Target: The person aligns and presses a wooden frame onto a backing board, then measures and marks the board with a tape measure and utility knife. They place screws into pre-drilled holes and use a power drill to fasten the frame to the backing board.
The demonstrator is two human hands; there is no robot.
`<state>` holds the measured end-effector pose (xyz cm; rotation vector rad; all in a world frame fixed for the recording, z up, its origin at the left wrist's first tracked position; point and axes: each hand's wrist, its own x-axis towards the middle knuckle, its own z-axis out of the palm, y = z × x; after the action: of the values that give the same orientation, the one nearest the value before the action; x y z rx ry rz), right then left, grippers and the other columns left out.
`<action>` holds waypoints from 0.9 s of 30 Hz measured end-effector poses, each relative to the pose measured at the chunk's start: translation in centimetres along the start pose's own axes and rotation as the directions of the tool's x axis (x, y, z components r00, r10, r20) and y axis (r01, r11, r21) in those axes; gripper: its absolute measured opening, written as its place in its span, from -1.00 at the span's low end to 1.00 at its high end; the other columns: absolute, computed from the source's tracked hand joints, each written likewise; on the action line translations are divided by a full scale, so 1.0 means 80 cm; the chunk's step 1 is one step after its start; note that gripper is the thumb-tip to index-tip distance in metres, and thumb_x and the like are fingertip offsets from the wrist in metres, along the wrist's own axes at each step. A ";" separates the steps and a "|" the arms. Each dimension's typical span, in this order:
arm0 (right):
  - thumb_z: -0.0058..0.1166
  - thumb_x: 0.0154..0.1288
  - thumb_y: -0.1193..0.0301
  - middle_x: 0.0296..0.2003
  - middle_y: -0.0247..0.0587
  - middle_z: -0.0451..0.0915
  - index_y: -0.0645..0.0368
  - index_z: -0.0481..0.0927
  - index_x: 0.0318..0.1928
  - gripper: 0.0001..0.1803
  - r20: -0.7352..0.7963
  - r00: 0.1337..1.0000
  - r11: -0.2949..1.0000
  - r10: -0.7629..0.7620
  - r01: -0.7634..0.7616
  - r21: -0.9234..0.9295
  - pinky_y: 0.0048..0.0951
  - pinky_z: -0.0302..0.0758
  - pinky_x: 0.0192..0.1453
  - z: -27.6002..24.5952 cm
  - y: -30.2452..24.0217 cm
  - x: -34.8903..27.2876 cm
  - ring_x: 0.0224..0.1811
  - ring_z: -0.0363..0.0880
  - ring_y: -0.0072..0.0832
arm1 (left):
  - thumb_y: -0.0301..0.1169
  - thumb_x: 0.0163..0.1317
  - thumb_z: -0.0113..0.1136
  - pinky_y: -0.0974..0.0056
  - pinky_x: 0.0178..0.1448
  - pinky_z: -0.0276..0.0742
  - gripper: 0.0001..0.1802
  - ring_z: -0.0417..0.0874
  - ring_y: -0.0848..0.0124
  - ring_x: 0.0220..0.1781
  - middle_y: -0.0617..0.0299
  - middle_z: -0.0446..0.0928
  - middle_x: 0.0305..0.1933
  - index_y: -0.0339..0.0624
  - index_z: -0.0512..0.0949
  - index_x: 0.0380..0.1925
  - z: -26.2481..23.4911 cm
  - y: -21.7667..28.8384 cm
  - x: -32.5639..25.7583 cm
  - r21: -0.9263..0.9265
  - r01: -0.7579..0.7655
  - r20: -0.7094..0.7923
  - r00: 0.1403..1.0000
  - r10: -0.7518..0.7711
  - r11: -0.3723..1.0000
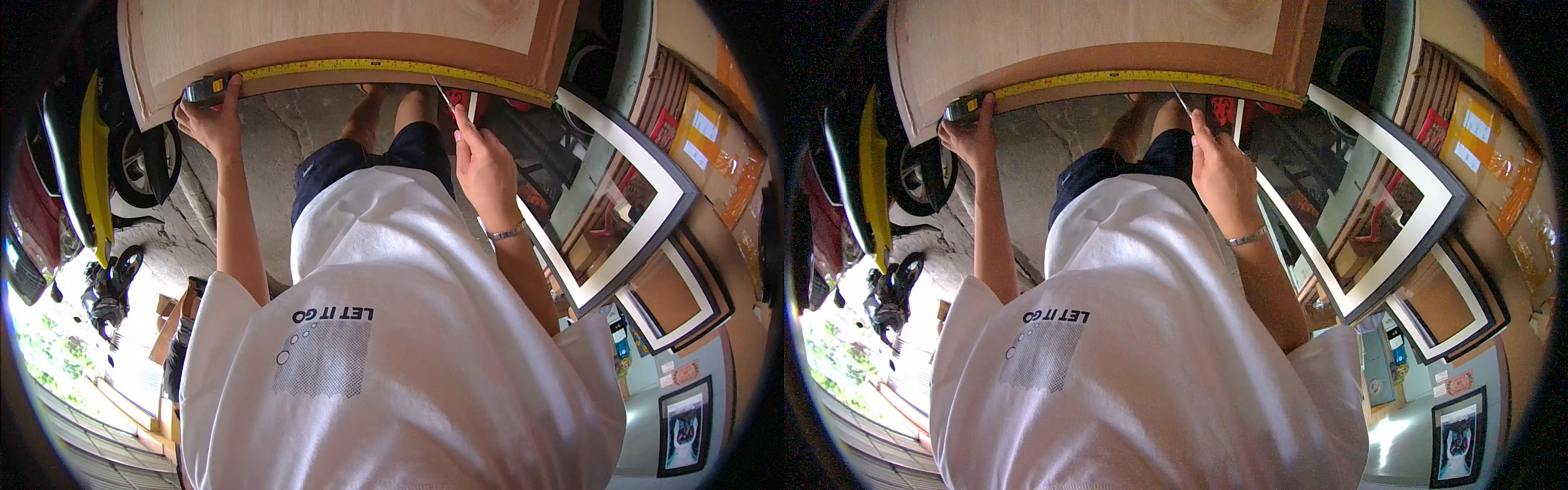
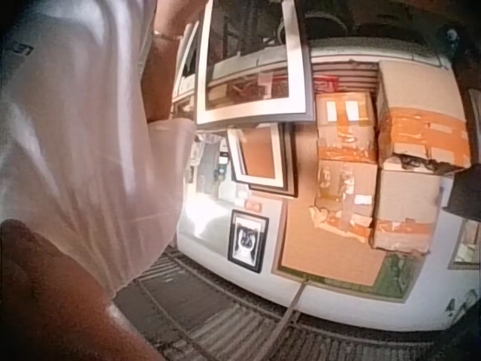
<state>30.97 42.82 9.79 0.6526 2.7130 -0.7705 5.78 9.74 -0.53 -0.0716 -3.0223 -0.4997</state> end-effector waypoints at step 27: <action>-0.05 0.40 0.39 -0.36 0.00 0.57 0.06 0.36 0.34 -0.50 0.251 0.968 0.901 0.020 0.092 -0.425 -0.23 0.66 -0.40 -0.038 -0.039 0.020 -0.44 0.69 -0.13 | -0.29 0.13 0.49 0.20 0.26 0.35 -0.17 0.34 0.36 0.18 0.09 0.25 0.15 -0.14 0.11 0.23 0.023 0.101 0.011 -0.828 -0.109 -0.074 0.994 0.086 0.550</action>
<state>27.73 42.64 13.14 0.3711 2.5367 -0.2121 5.24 17.98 0.39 -0.2791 -2.4114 -1.8518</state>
